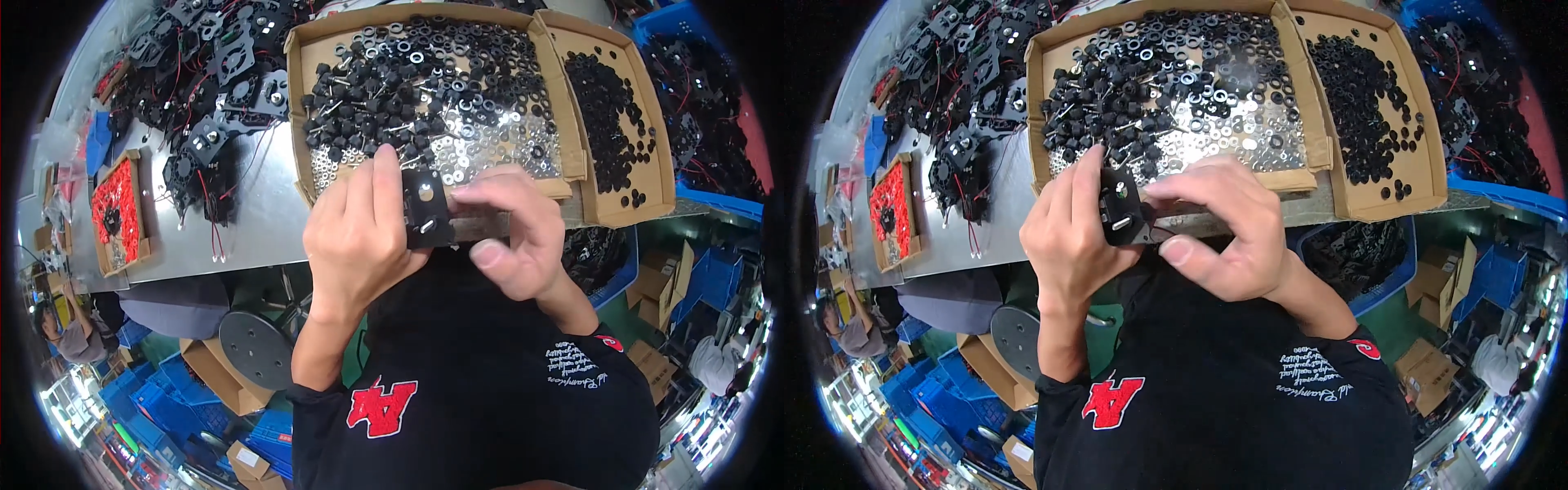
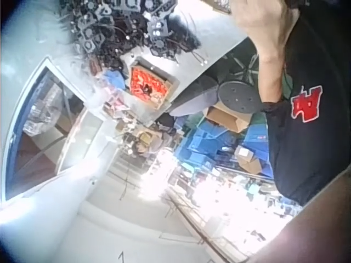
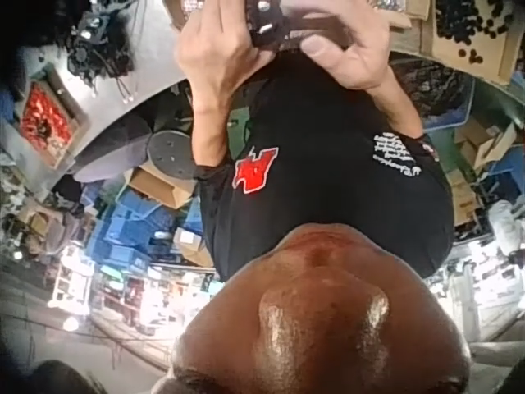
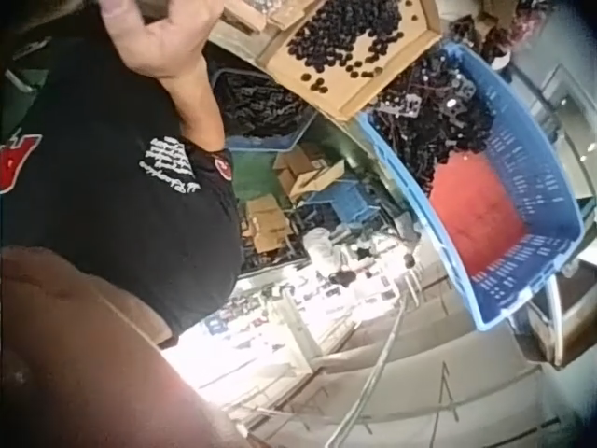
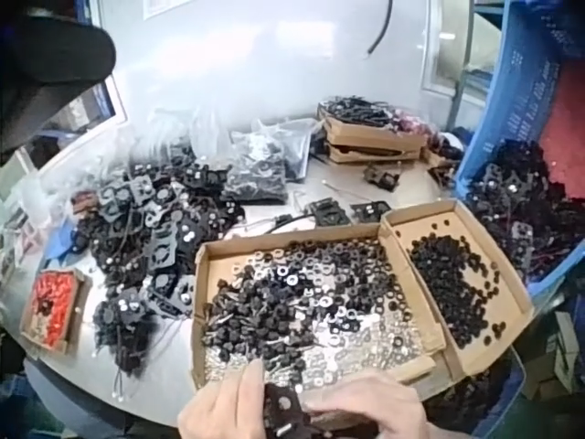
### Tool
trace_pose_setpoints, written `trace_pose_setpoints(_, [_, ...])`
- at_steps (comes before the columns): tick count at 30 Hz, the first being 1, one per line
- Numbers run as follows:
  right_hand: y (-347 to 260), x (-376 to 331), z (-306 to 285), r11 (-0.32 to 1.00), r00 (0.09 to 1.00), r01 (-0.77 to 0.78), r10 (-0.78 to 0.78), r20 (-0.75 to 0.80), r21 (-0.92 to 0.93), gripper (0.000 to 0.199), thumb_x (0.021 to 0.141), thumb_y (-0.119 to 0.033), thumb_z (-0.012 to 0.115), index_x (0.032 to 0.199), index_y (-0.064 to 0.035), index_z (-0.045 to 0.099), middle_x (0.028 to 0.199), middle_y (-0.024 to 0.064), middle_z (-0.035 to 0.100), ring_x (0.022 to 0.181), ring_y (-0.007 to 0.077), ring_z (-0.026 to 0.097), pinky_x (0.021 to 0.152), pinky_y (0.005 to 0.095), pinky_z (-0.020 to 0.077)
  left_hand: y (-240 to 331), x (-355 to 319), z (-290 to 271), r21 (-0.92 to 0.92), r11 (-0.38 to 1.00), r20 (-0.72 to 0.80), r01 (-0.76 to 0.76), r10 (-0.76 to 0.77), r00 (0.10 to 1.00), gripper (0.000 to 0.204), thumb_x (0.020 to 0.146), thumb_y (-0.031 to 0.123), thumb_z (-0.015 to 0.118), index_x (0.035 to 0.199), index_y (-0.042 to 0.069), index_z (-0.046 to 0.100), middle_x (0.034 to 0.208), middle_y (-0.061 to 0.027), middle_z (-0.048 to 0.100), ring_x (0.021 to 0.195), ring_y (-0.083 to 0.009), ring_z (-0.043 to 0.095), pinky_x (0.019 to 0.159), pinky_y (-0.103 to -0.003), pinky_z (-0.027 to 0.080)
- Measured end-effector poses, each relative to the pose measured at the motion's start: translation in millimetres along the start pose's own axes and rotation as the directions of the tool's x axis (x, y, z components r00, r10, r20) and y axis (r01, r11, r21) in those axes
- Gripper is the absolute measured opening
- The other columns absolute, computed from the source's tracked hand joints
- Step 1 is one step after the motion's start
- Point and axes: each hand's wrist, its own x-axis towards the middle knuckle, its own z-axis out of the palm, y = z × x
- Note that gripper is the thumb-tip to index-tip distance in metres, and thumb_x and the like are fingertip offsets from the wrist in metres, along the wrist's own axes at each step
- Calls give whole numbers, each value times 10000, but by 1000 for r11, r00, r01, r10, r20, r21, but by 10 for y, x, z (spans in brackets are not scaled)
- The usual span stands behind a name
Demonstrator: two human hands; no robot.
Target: Assemble small cooling fans and electronic components at a workbench.
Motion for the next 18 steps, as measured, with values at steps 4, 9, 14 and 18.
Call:
trace_pose_setpoints(4, [53,121,-103,940,928,-332,310,-206,-81,272,897,-162,629,1071,46,643,983,92,646,900,173,596,811,297,472,-37,34,5,-33,999,-6,-28,27,1000,609,725,364,814,1126,-50,618,935,-151,676,764,-293,668,679,-350,547])
trace_pose_setpoints(9, [366,296,-297,606,864,-493,428,-267,-625,251,849,-134,691,1062,-5,659,953,117,657,778,195,648,725,307,514,-115,-31,63,-43,995,-31,-89,88,996,611,716,370,816,1091,-69,617,896,-155,670,754,-297,664,668,-357,549])
trace_pose_setpoints(14, [391,349,-264,643,888,-451,394,-237,-619,272,834,-137,705,1071,-11,659,921,124,651,768,215,656,711,326,524,-172,-27,117,-60,993,-22,-102,101,995,581,736,384,792,1059,-68,622,866,-147,660,732,-286,650,642,-349,532])
trace_pose_setpoints(18, [433,360,-260,641,890,-433,416,-187,-634,260,829,-125,707,1058,-9,669,920,118,654,752,200,650,703,314,520,-177,-42,141,-52,995,20,-88,90,996,541,752,380,776,1031,-55,617,851,-132,639,708,-276,624,623,-349,511])
